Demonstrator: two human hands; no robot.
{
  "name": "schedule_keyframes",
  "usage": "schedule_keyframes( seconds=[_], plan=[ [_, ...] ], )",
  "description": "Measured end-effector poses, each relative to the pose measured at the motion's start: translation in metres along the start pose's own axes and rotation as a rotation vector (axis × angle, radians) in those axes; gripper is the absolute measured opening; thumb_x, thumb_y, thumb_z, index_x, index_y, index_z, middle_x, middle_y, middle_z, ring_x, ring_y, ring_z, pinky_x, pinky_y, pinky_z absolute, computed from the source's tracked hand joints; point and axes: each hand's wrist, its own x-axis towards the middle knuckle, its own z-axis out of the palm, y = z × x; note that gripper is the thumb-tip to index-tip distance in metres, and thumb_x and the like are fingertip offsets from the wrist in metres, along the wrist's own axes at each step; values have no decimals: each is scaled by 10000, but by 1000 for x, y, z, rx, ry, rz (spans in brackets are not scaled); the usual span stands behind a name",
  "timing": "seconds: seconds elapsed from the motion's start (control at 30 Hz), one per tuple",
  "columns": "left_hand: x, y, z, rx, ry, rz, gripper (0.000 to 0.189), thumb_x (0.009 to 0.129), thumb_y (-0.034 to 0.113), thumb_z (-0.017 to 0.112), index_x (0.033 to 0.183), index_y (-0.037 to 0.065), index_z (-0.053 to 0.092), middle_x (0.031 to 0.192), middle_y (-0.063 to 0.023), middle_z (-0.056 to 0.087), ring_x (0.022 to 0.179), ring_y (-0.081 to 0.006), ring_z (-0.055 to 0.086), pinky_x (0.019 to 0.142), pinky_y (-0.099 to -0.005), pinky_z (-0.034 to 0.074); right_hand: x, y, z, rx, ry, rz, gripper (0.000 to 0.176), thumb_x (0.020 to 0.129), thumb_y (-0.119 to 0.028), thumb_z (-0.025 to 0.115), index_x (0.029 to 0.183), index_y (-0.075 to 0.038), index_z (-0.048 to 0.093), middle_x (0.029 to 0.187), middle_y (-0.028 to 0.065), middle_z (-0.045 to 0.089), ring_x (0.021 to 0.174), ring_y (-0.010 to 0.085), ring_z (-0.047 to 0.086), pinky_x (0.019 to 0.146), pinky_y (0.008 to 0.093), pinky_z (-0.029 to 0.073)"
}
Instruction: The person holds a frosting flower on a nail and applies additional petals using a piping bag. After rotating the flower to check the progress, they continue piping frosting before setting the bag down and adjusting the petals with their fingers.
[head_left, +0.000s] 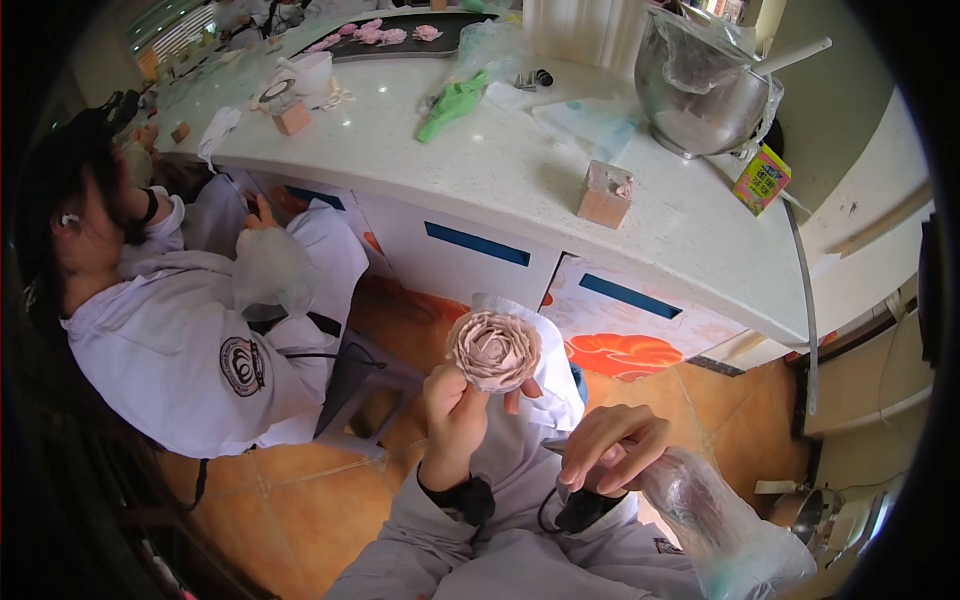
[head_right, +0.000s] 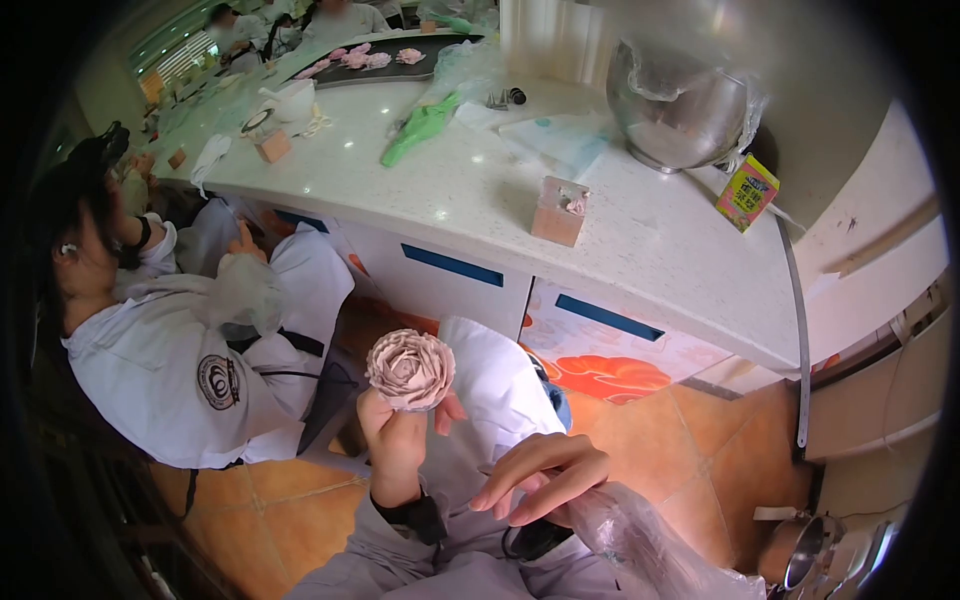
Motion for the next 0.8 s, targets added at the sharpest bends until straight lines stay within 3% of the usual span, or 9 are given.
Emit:
schedule_keyframes(
  seconds=[0.07,0.17,0.47,0.67,0.73,0.8],
  plan=[
    [0,0,0,4,-30,-11,204,833,27,452,979,-77,549,754,-121,601,520,-127,520,422,-213,347,1,-3,1,-23,-4,30,152,862,35,447,744,11,541,762,244,610,487,229,610,466,319,532],
    [0,6,6,10,26,-44,197,841,30,458,972,-76,559,722,-118,599,508,-102,482,435,-197,334,0,-10,-4,49,-20,124,152,873,34,450,865,-19,592,884,242,621,661,244,642,615,322,512],
    [0,17,11,-63,74,-128,238,894,147,494,962,-68,571,695,-123,594,452,-57,365,423,-185,262,-10,2,-1,303,228,22,127,856,27,491,794,-13,593,773,192,590,613,263,605,537,321,516],
    [-2,14,12,-55,88,-147,197,882,93,484,962,-64,573,709,-124,604,473,-70,414,438,-182,293,0,1,6,280,181,15,297,879,28,447,647,-12,627,826,211,586,694,275,583,538,315,508],
    [-6,9,9,-11,93,-151,175,869,44,470,963,-62,573,730,-128,610,501,-88,471,451,-181,327,1,1,-7,305,-12,10,295,879,36,439,668,-12,640,833,215,597,688,278,578,544,311,501],
    [-8,-4,1,128,89,6,166,842,15,474,950,-62,573,765,-128,615,553,-111,524,478,-187,371,1,3,-14,322,-125,-2,292,878,40,435,683,-8,647,834,218,610,684,276,572,547,307,496]
  ],
)
